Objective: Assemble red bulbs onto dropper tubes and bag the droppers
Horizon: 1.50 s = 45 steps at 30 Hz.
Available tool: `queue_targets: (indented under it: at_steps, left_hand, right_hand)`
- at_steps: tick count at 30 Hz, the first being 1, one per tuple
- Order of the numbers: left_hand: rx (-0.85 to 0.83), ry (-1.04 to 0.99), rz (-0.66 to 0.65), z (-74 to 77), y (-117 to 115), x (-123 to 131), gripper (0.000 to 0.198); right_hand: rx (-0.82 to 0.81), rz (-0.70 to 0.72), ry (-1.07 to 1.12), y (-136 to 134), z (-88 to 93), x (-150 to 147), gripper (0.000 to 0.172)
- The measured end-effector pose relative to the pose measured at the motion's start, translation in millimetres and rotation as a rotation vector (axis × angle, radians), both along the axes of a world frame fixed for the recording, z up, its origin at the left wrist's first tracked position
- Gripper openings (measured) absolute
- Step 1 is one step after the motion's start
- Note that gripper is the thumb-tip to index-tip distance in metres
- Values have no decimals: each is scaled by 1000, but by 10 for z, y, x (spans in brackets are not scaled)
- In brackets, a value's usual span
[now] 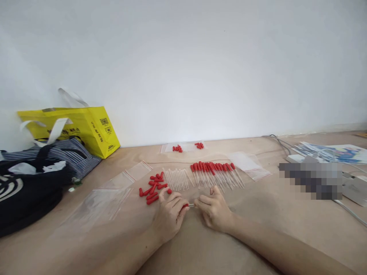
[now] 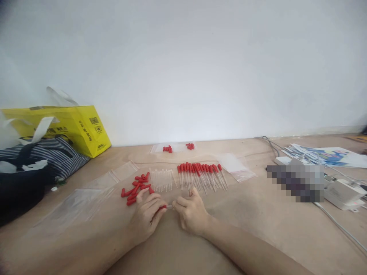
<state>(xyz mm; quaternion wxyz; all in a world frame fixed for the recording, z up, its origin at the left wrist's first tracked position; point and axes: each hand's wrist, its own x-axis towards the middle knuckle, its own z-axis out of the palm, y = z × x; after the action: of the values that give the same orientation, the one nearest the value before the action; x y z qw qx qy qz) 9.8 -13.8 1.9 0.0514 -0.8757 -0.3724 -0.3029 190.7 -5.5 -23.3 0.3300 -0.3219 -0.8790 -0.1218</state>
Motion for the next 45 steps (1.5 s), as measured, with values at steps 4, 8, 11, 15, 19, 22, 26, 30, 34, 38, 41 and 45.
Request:
queue_targets:
  at_steps: [4,8,11,15,19,22,26,30,34,38,41,45]
  left_hand:
    - [-13,0,-32,-23,9,-4,22]
    - [-56,-6,-48,-16,20,4,23]
    - [-88,-12,-40,-8,47,-13,19]
    - [-83,-30,-11,-37,97,-87,16]
    - [-84,-10,34,-44,134,-168,15]
    - [-31,-6,170,-19,183,-239,25]
    - [63,-29,380,-19,272,-351,27]
    - [99,-12,443,-48,310,-402,22]
    - [114,3,446,-59,310,-394,19]
    - [110,13,455,-69,316,-391,17]
    - [101,24,448,-71,310,-389,17]
    - [101,33,455,-59,297,-384,16]
  right_hand:
    - [-43,10,-12,-1,-4,-18,19]
    - [-97,35,-21,18,20,-9,20]
    - [-166,50,-19,47,67,17,20]
    - [-187,33,-47,63,106,53,19]
    - [-141,-29,-84,70,80,72,18]
    - [-174,-114,-37,123,66,75,18]
    - [-290,-405,150,291,78,55,22]
    - [-339,-656,260,494,78,42,24]
    - [-333,-794,295,598,62,77,19]
    - [-306,-734,280,567,51,21,20]
    - [-306,-664,241,536,55,-134,22]
    - [-372,-711,163,565,96,-360,20]
